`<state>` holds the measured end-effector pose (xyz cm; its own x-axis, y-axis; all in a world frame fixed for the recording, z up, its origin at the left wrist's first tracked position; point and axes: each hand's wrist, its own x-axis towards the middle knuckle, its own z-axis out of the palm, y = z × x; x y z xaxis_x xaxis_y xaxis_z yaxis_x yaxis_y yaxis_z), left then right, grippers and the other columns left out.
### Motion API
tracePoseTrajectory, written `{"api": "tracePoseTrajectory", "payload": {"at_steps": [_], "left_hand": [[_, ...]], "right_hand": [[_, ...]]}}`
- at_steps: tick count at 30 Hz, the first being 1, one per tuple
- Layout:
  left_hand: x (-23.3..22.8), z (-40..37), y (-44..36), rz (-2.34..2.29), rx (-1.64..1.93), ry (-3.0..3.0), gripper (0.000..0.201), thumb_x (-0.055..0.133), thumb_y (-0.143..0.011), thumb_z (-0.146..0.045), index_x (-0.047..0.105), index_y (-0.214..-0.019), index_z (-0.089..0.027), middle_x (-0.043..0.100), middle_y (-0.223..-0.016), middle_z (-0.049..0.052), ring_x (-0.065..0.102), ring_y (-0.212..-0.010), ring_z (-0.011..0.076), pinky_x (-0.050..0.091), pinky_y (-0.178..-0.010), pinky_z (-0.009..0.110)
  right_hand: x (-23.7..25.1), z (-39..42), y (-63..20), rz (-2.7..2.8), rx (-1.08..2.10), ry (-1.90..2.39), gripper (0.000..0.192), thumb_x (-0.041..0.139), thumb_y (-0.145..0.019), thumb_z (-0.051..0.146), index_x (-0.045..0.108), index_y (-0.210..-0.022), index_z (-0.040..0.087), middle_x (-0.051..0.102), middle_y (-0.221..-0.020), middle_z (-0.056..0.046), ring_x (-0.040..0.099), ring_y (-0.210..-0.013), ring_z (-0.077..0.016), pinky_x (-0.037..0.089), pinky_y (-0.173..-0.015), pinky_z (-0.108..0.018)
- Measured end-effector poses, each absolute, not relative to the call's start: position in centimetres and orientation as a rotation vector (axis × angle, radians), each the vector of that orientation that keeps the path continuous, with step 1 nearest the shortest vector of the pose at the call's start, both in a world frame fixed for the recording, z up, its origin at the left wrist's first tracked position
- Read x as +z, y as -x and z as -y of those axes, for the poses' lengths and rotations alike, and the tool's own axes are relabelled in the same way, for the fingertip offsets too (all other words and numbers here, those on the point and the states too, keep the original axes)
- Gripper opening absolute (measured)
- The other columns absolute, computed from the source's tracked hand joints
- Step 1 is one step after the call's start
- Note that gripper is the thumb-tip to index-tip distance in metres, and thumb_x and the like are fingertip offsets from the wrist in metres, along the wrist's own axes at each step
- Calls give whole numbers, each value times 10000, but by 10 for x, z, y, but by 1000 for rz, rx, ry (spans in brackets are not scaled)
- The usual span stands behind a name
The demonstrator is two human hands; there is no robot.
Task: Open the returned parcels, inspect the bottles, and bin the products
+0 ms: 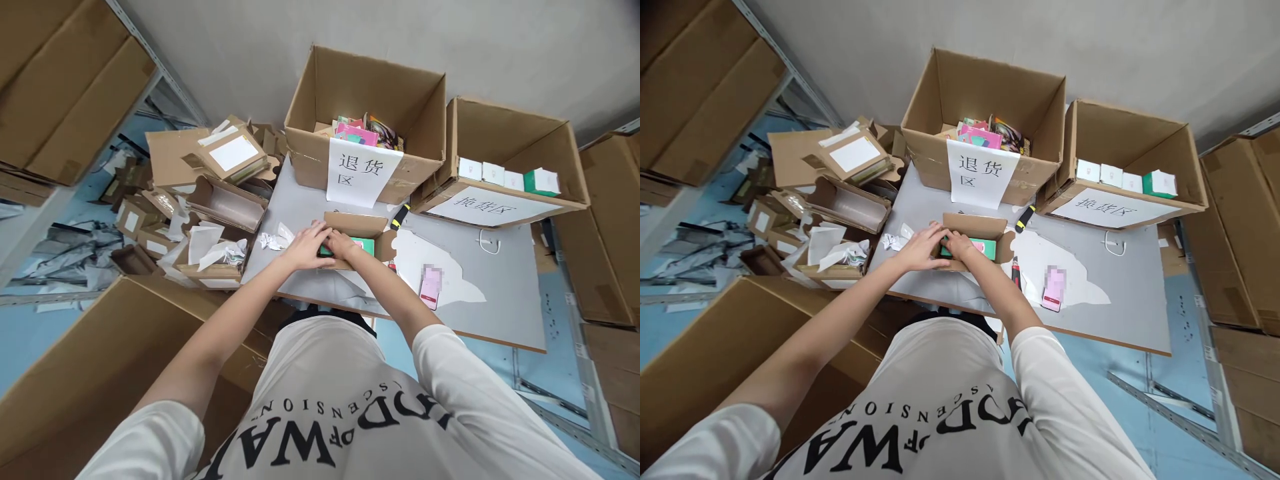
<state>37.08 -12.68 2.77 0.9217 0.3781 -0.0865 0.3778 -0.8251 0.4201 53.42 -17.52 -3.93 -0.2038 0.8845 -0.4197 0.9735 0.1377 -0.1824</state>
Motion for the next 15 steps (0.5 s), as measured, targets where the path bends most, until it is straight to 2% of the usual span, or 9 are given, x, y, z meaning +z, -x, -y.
{"api": "tracePoseTrajectory", "payload": {"at_steps": [2,8,12,15], "left_hand": [[19,131,-379,-613,-108,-2663,830,537,-784,-647,349,-1443,-178,266,-1537,165,210,-1426,352,254,-1109,535],[2,133,-377,-758,-278,-2701,918,544,-717,-723,388,-1427,-162,222,-1557,172,163,-1433,372,152,-1111,609],[0,136,-373,-781,-286,-2713,932,533,-709,-740,387,-1430,-166,202,-1567,158,159,-1434,369,120,-1117,610],[0,138,-373,-791,-271,-2708,973,537,-696,-749,356,-1445,-156,201,-1566,161,159,-1435,365,110,-1121,604]], "right_hand": [[-45,175,-535,-2192,-598,-1855,629,684,-780,263,448,-1359,203,369,-1449,-147,446,-1217,-285,397,-997,-386],[-48,177,-533,-2193,-432,-1790,430,529,-879,252,517,-1304,193,471,-1302,-179,542,-1056,-288,435,-893,-393],[-43,181,-530,-2184,-422,-1787,422,550,-864,242,525,-1283,194,476,-1264,-185,529,-1047,-302,445,-868,-402],[-37,184,-533,-2221,-453,-1798,498,635,-807,274,508,-1281,189,463,-1252,-176,503,-1067,-315,437,-886,-408]]}}
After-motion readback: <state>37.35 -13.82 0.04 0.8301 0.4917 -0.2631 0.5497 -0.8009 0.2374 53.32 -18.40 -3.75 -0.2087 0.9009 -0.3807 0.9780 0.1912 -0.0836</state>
